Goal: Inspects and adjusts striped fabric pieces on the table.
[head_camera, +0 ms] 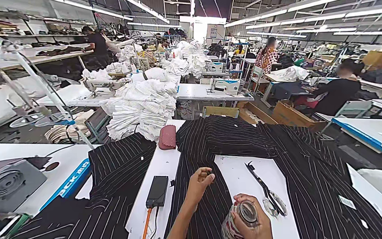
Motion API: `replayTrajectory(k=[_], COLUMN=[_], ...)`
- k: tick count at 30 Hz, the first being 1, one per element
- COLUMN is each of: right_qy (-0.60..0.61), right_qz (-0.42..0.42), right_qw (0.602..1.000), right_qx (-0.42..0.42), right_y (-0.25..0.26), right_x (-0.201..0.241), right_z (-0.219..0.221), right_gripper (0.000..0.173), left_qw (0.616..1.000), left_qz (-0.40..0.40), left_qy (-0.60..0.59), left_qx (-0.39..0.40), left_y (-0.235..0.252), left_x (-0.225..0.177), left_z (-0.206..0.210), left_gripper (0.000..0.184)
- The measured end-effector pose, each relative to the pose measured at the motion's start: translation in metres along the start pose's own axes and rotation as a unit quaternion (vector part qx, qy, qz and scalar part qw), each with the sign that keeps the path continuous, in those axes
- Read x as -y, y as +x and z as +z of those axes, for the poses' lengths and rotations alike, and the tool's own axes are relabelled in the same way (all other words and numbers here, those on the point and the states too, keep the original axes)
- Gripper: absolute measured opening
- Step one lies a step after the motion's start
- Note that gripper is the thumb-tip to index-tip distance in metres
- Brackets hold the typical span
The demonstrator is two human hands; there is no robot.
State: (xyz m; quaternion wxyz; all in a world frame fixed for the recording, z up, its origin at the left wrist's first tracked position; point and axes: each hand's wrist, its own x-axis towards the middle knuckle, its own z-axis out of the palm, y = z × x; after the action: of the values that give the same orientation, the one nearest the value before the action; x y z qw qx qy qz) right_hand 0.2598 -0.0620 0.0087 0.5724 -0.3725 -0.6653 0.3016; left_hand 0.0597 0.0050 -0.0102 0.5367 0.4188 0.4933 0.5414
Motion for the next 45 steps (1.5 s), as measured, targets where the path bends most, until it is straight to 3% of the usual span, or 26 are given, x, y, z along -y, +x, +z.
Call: replayTrajectory(k=[3,6,13,19,25,33,36,38,42,45], right_qy=[-0.019,-0.039,-0.079,-0.070,-0.042,-0.057,-0.081,-0.104,-0.154,-0.155], right_qz=[0.017,0.019,0.049,0.080,0.062,0.076,0.084,0.093,0.097,0.071], right_qw=[1.000,0.999,0.996,0.994,0.997,0.993,0.983,0.974,0.953,0.950], right_qx=[-0.017,-0.023,-0.011,0.019,-0.011,-0.074,-0.141,-0.176,-0.242,-0.262], right_y=[-0.001,-0.003,-0.010,-0.025,-0.045,-0.075,-0.094,-0.109,-0.148,-0.185], right_x=[0.001,0.001,0.007,0.001,-0.024,0.011,0.029,0.041,0.060,0.077], right_z=[0.003,0.003,-0.002,-0.007,-0.007,-0.053,-0.083,-0.105,-0.146,-0.177], right_gripper=[0.047,0.054,0.076,0.090,0.081,0.078,0.078,0.081,0.079,0.072], left_qw=[0.988,0.976,0.969,0.949,0.930,0.917,0.888,0.858,0.824,0.733], left_qz=[0.037,0.084,0.188,0.281,0.330,0.362,0.372,0.380,0.377,0.344], left_qy=[-0.148,-0.193,-0.110,-0.041,-0.047,0.041,0.058,0.084,0.096,0.069], left_qx=[0.025,0.054,0.115,0.134,0.153,0.159,0.265,0.335,0.412,0.582], left_y=[-0.031,-0.054,-0.079,-0.081,-0.083,-0.109,-0.127,-0.142,-0.169,-0.181], left_x=[-0.036,-0.050,-0.031,-0.013,-0.003,-0.016,-0.022,-0.025,-0.022,-0.025], left_z=[0.012,0.028,0.058,0.065,0.073,0.121,0.154,0.180,0.241,0.279], left_gripper=[0.028,0.029,0.042,0.039,0.039,0.036,0.032,0.041,0.035,0.025])
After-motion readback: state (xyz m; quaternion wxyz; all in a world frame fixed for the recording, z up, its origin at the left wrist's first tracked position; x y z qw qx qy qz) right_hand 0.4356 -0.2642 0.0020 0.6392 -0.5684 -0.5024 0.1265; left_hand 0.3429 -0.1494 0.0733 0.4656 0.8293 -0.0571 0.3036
